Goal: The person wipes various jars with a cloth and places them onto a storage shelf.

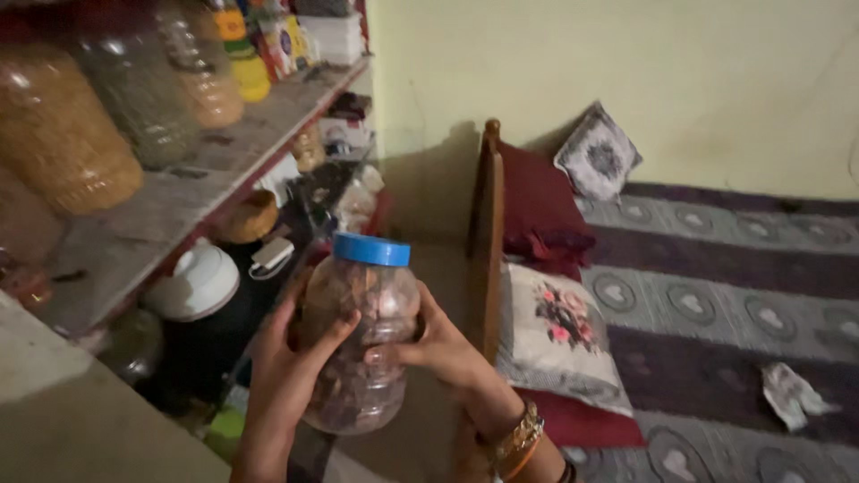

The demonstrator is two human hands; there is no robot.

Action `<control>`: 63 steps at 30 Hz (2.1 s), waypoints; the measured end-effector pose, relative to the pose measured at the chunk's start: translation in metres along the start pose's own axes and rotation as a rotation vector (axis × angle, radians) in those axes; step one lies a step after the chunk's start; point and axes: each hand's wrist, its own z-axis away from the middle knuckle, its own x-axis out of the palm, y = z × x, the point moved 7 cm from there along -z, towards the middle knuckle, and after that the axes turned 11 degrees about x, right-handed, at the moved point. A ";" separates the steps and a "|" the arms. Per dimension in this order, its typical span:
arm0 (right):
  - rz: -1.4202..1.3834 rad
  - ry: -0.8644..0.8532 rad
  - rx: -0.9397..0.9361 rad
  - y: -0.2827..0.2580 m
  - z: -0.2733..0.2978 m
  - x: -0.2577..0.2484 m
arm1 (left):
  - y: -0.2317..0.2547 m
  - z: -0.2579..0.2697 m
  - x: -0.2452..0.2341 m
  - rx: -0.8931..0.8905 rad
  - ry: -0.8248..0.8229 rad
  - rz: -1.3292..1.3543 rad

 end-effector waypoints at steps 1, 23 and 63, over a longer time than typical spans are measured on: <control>0.066 0.015 -0.027 -0.004 -0.012 0.000 | 0.004 -0.007 -0.005 0.044 0.000 -0.021; 0.104 0.374 -0.437 -0.282 -0.276 -0.140 | 0.009 -0.414 0.037 0.830 -0.031 -0.627; 0.245 0.061 -0.608 -0.436 -0.664 -0.061 | -0.027 -0.695 -0.046 0.969 0.348 -1.234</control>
